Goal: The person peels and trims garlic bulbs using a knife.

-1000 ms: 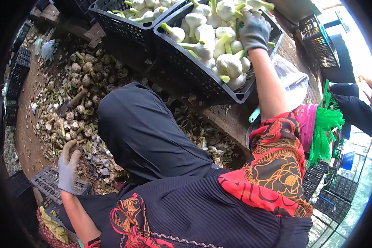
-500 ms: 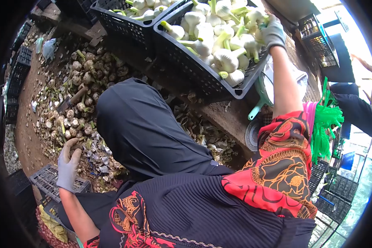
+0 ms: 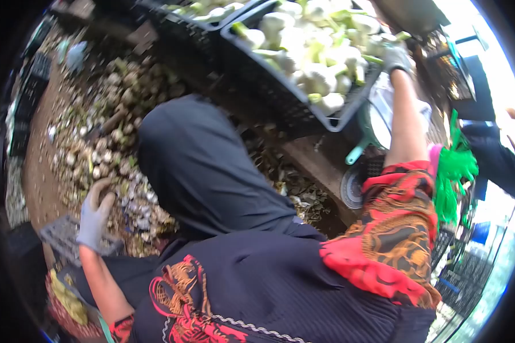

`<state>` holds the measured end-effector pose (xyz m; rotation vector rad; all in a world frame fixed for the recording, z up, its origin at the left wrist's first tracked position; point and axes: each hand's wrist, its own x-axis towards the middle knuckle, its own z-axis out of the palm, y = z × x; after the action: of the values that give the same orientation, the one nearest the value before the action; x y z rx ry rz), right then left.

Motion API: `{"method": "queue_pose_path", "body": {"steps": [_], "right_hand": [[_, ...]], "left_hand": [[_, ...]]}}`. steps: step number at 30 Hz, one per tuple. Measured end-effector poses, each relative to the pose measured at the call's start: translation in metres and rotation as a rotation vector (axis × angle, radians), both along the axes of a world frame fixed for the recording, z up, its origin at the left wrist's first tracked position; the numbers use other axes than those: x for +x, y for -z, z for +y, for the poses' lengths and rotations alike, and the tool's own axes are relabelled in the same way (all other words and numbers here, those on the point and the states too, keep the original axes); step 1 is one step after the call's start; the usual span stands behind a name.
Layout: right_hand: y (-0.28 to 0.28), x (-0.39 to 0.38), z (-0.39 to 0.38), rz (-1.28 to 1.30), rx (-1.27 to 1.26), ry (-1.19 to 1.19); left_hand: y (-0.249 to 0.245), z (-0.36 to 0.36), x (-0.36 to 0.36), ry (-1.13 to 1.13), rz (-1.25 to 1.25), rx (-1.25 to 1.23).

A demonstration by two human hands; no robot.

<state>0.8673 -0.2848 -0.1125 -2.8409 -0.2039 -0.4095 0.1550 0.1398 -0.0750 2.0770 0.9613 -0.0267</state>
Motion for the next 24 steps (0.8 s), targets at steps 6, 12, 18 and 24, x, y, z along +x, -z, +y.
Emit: {"method": "queue_pose_path", "body": {"steps": [6,12,18,24], "right_hand": [[-0.035,-0.001,0.024,-0.449,-0.036,-0.385],[-0.048,-0.165,0.097,0.334,0.451,-0.858],[-0.050,-0.276,0.106,0.350,0.088,-1.006],[-0.077,-0.303,0.103,0.034,-0.114,-0.960]], "left_hand": [[-0.027,-0.002,-0.001,-0.009,-0.055,0.060],[-0.058,0.005,-0.016,-0.343,-0.404,-0.127],[-0.076,0.027,-0.074,-0.526,-0.837,-0.194],[-0.073,0.051,-0.126,-0.590,-1.068,-0.220]]}}
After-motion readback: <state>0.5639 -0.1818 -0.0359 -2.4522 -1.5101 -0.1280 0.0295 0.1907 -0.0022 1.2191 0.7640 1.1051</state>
